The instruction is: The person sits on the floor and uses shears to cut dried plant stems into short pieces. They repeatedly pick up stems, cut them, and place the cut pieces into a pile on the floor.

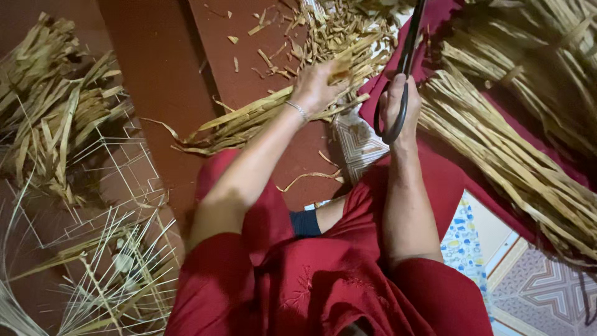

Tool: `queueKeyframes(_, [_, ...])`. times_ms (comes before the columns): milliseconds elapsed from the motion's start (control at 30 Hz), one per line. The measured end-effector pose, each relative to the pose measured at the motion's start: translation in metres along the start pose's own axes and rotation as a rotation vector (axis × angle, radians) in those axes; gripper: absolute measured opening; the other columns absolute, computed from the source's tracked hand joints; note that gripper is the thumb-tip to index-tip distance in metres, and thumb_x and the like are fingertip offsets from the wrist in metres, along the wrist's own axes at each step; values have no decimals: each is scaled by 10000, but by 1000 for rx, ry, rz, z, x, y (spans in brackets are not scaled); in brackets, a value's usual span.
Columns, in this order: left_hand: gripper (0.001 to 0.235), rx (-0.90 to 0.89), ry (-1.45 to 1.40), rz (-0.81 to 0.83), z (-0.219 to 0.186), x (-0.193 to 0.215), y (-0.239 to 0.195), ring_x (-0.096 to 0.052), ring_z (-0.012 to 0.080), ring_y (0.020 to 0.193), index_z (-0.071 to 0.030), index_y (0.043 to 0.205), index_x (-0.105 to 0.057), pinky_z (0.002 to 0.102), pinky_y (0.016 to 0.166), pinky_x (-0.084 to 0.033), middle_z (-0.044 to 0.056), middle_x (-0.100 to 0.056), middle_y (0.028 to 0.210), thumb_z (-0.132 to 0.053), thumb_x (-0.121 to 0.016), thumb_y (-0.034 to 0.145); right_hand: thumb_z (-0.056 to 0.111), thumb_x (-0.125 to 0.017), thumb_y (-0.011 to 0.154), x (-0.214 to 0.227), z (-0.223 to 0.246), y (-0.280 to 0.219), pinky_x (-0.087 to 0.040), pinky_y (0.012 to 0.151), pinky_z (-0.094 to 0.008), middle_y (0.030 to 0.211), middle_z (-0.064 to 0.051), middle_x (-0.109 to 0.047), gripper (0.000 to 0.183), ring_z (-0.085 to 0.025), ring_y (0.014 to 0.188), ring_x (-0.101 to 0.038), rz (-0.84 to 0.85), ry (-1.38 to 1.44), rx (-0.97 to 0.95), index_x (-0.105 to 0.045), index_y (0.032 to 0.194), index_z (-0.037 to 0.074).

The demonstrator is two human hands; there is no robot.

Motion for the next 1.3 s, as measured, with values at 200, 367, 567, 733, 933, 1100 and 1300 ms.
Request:
queueKeyframes(200, [513, -155, 156, -115, 19, -60, 12, -701, 291, 858, -149, 1239, -689, 413, 769, -583, 179, -720, 1065, 12, -759, 757, 450, -419, 1141, 5, 13, -2, -285, 443, -263, 607, 47, -422, 501, -64, 488, -391, -31, 0, -27, -633, 1152, -2])
queueKeyframes(367, [345, -188, 307, -247, 25, -50, 20, -728, 302, 905, -63, 1110, -699, 447, 777, -589, 154, -714, 1091, 26, -714, 778, 452, -405, 1139, 4, 14, -2, -294, 433, -262, 590, 42, -429, 513, -68, 471, -395, -30, -31, -34, -631, 1138, -9])
queueKeyframes(567, [270, -281, -188, -310, 14, 15, 21, -748, 256, 889, -67, 1080, -717, 404, 831, -590, 161, -766, 972, -238, -752, 875, 397, -454, 1153, -5, 2, -1, -378, 464, -268, 646, 30, -485, 431, -73, 516, -459, 12, -96, -1, -536, 938, 33])
queueKeyframes(733, [272, -72, -168, -139, 20, -11, 17, -754, 224, 879, -129, 1087, -730, 372, 805, -607, 95, -765, 988, -228, -757, 835, 405, -471, 1160, -11, 5, -4, -411, 503, -266, 669, 26, -488, 435, -71, 571, -487, 31, -146, 110, -538, 906, 59])
queueKeyframes(933, [480, -169, 218, -159, 20, -48, 13, -689, 350, 943, -90, 1177, -693, 478, 790, -566, 182, -687, 1126, -71, -822, 715, 438, -451, 1123, -6, 5, -8, -345, 444, -258, 609, 38, -446, 416, -64, 493, -430, 24, -92, -42, -568, 968, 69])
queueKeyframes(1100, [360, -136, -441, -184, 46, -51, 53, -773, 169, 923, -62, 1098, -688, 321, 741, -610, 75, -773, 1103, -114, -723, 743, 433, -461, 1123, -9, -6, -1, -340, 438, -256, 620, 49, -432, 417, -62, 491, -416, 41, -6, -79, -572, 1010, 47])
queueKeyframes(1300, [259, -49, -611, -196, 15, 50, 16, -605, 84, 531, -48, 1029, -702, 252, 446, -520, 23, -708, 796, -261, -740, 886, 387, -425, 1129, -28, -9, -11, -376, 463, -257, 633, 29, -468, 396, -79, 510, -441, 160, 47, -80, -592, 1071, 32])
Point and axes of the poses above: each hand's wrist, its own y-axis towards the middle knuckle, its own x-axis out of the back of the hand, z = x × y, the point moved 7 cm from there along y, towards the middle knuckle
